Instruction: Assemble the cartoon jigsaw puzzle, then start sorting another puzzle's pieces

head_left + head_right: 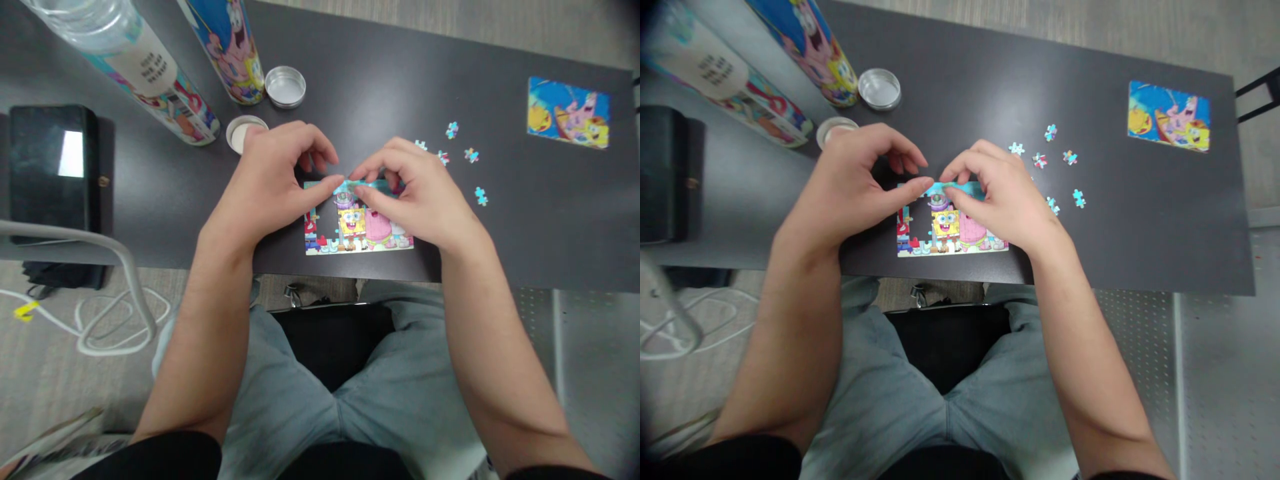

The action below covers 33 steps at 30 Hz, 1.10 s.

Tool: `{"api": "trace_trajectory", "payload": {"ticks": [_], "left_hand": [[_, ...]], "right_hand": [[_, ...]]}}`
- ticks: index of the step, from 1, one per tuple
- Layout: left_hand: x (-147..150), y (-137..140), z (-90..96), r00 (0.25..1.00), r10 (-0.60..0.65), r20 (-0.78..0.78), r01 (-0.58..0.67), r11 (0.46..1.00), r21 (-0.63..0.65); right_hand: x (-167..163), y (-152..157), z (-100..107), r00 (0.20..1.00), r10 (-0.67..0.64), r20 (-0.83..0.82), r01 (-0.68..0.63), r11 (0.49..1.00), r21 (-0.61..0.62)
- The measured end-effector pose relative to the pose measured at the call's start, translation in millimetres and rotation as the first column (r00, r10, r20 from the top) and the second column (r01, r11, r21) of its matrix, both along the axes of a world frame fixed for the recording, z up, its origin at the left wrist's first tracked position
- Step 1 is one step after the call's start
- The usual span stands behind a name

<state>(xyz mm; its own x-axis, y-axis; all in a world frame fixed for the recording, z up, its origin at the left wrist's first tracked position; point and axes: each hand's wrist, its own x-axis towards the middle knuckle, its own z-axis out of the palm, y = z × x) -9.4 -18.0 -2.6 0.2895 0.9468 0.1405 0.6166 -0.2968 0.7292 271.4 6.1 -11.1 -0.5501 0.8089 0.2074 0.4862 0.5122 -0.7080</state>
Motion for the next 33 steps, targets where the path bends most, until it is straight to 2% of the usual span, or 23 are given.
{"api": "trace_trajectory", "payload": {"ticks": [6, 12, 16, 21, 26, 33], "left_hand": [[6, -2, 5.9, 0.995, -0.044, -0.088, 0.047, 0.999, 0.026], [10, -2, 8.0, 0.991, -0.028, -0.134, 0.037, 0.997, 0.062], [9, 2, 8.6, 0.981, -0.018, -0.191, 0.038, 0.994, 0.102], [7, 3, 14.7, 0.96, 0.056, -0.273, -0.025, 0.993, 0.119], [7, 6, 17.9, 0.936, 0.115, -0.333, -0.067, 0.986, 0.151], [6, 17, 12.0, 0.944, 0.127, -0.304, -0.074, 0.981, 0.18]], "right_hand": [[22, 3, 17, 0.983, -0.174, -0.056, 0.177, 0.983, 0.055], [74, 14, 20, 0.878, -0.406, -0.252, 0.431, 0.901, 0.048], [108, 23, 15, 0.839, -0.516, -0.173, 0.531, 0.845, 0.056], [136, 23, 3, 0.808, -0.588, -0.031, 0.588, 0.802, 0.106], [145, 22, -6, 0.812, -0.583, 0.032, 0.58, 0.811, 0.078], [138, 29, -7, 0.81, -0.575, 0.119, 0.574, 0.818, 0.039]]}}
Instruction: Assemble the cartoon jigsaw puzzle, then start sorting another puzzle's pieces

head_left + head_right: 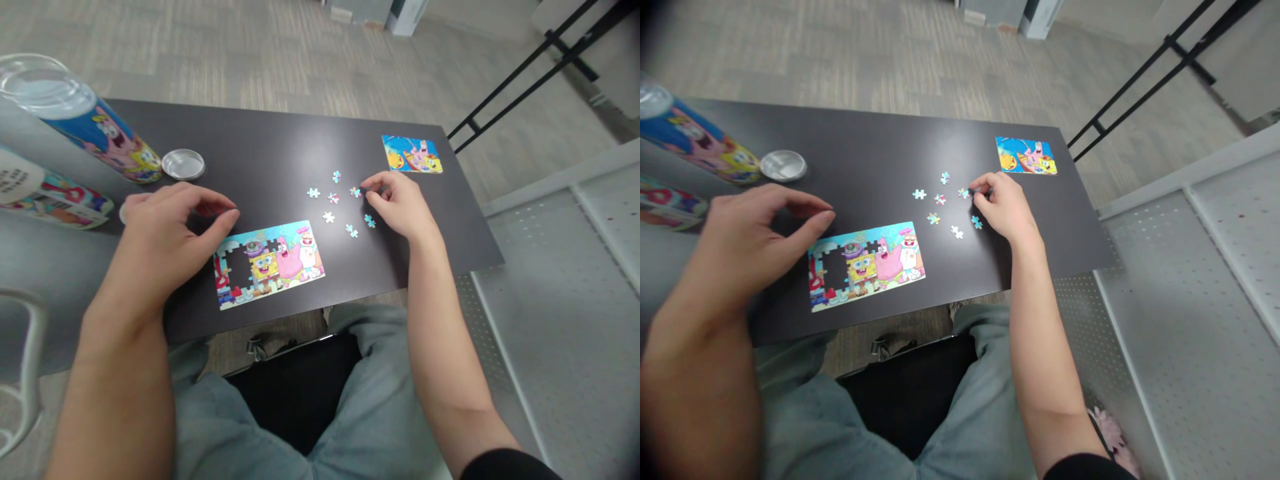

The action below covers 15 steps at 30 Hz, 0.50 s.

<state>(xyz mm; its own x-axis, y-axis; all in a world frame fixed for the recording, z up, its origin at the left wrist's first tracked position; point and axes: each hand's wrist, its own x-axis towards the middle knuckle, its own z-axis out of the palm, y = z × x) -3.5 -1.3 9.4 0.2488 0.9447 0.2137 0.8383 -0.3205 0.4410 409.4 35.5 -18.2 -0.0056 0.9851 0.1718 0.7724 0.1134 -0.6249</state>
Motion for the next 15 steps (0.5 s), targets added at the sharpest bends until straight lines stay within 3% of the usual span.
{"api": "trace_trajectory", "payload": {"ticks": [5, 15], "left_hand": [[0.1, 2.5, -5.6, 1.0, 0.013, -0.014, -0.013, 1.0, -0.003], [5.7, -1.1, 3.6, 1.0, 0.01, -0.018, -0.012, 0.997, -0.078]], "right_hand": [[-9.7, 0.2, 4.2, 1.0, 0.006, -0.011, -0.006, 1.0, -0.019], [-5.3, -0.5, 1.6, 0.991, 0.034, -0.132, -0.047, 0.994, -0.099]]}}
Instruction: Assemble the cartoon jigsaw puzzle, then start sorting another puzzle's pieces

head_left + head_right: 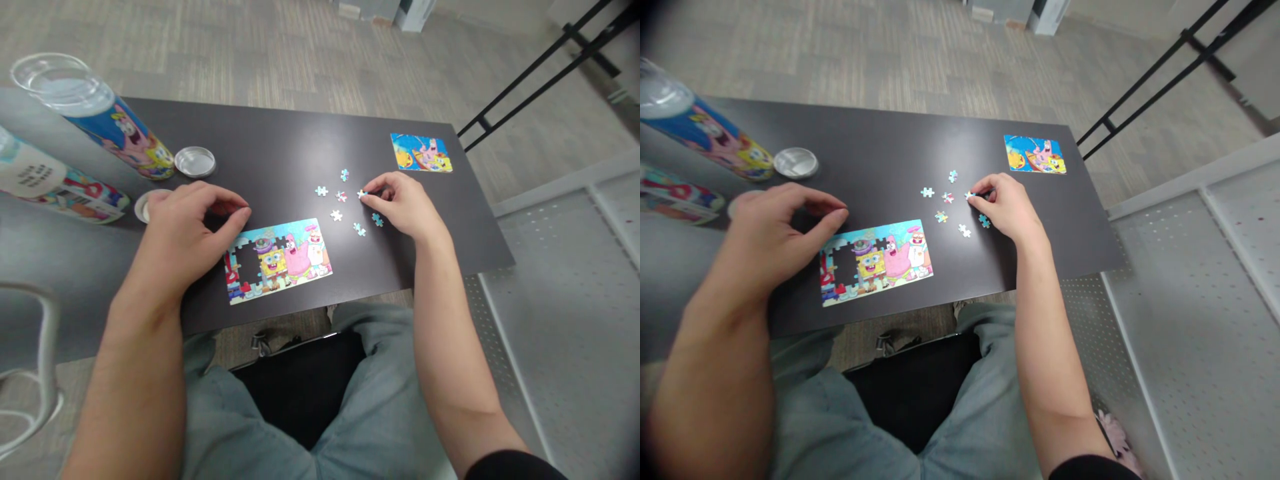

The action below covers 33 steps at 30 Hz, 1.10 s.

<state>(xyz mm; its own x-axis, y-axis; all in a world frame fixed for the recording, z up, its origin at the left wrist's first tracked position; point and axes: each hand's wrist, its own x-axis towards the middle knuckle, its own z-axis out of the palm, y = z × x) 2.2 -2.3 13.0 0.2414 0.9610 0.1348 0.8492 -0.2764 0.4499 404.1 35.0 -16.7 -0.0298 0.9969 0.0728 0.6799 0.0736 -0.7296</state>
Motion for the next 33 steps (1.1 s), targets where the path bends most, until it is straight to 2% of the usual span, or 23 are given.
{"api": "trace_trajectory", "payload": {"ticks": [5, 10, 15, 18, 21, 26, 33], "left_hand": [[0, -3, -4.3, 0.999, -0.008, 0.052, 0.007, 1.0, 0.019], [4, -5, -7.6, 0.996, -0.007, 0.09, 0.006, 1.0, 0.003], [7, -7, -9.7, 0.994, -0.029, 0.102, 0.031, 0.999, -0.009], [7, -9, -9.7, 0.993, -0.037, 0.111, 0.04, 0.999, -0.024], [7, -11, -9.6, 0.991, -0.049, 0.125, 0.053, 0.998, -0.027], [6, -14, -10.6, 0.99, -0.05, 0.133, 0.057, 0.997, -0.044], [5, -16, -12.3, 0.985, -0.057, 0.164, 0.062, 0.998, -0.029]], "right_hand": [[-3, -1, -5, 0.989, 0.045, -0.14, -0.048, 0.999, -0.016], [-42, -12, 9, 0.951, 0.185, -0.247, -0.171, 0.982, 0.077], [-95, -28, 27, 0.886, 0.423, -0.189, -0.433, 0.901, -0.017], [-112, -30, 29, 0.847, 0.504, -0.168, -0.521, 0.85, -0.081], [-119, -29, 26, 0.838, 0.53, -0.132, -0.542, 0.835, -0.094], [-121, -27, 20, 0.847, 0.527, -0.074, -0.532, 0.84, -0.108], [-120, -28, 24, 0.847, 0.526, -0.075, -0.531, 0.836, -0.135]]}}
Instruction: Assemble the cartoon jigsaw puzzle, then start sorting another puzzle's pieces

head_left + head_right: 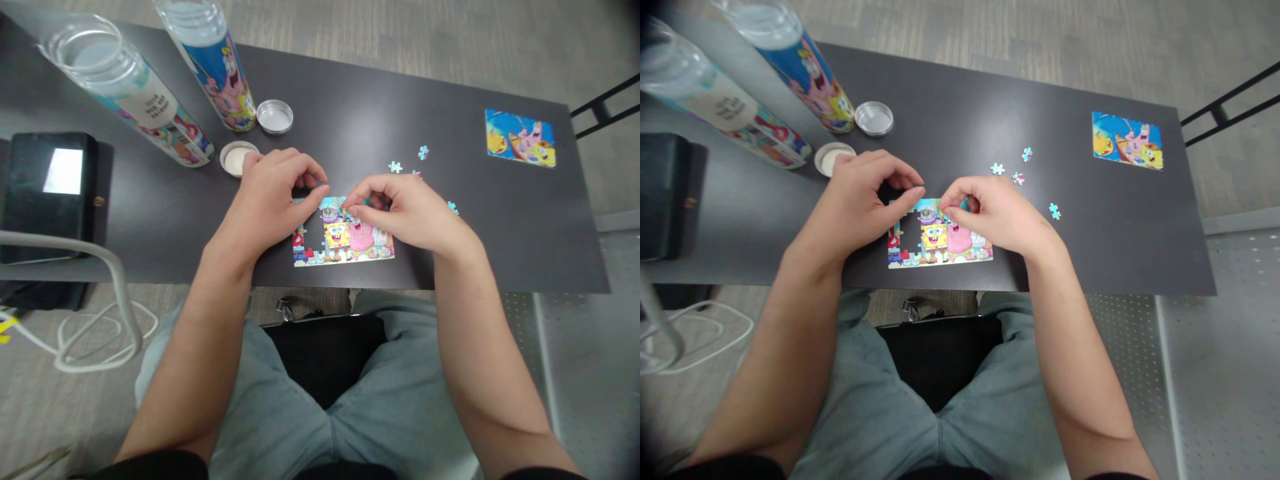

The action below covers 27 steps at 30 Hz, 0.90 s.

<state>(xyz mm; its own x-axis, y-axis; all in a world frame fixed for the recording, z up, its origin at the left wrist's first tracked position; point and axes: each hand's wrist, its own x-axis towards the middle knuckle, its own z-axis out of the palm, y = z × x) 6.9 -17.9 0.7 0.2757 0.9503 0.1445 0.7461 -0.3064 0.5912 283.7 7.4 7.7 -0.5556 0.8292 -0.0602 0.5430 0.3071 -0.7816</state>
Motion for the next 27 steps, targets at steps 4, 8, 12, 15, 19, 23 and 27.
{"api": "trace_trajectory", "payload": {"ticks": [4, 8, 12, 15, 19, 23, 27], "left_hand": [[2, 0, -0.1, 1.0, -0.004, 0.0, 0.004, 1.0, -0.009], [2, 1, -0.6, 1.0, 0.0, -0.012, -0.001, 1.0, -0.017], [1, 1, -0.7, 1.0, -0.011, -0.01, 0.01, 1.0, -0.009], [3, 0, 1.7, 1.0, -0.015, -0.012, 0.015, 1.0, -0.011], [9, -3, 6.5, 1.0, -0.027, -0.016, 0.027, 1.0, -0.01], [14, -4, 8.2, 0.998, -0.054, -0.022, 0.053, 0.998, -0.031], [16, -4, 7.9, 0.998, -0.052, -0.036, 0.05, 0.998, -0.045]], "right_hand": [[1, 0, -2, 1.0, 0.01, 0.009, -0.01, 1.0, 0.003], [0, 2, -6, 0.999, 0.034, -0.013, -0.033, 0.999, 0.04], [0, 4, -7, 0.997, 0.056, -0.048, -0.051, 0.994, 0.098], [0, 4, -7, 0.996, 0.057, -0.062, -0.049, 0.991, 0.126], [1, 4, -8, 0.998, 0.006, -0.062, 0.002, 0.991, 0.131], [1, 4, -13, 1.0, -0.023, -0.017, 0.026, 0.987, 0.161], [1, 4, -13, 0.999, -0.03, -0.012, 0.031, 0.983, 0.178]]}}
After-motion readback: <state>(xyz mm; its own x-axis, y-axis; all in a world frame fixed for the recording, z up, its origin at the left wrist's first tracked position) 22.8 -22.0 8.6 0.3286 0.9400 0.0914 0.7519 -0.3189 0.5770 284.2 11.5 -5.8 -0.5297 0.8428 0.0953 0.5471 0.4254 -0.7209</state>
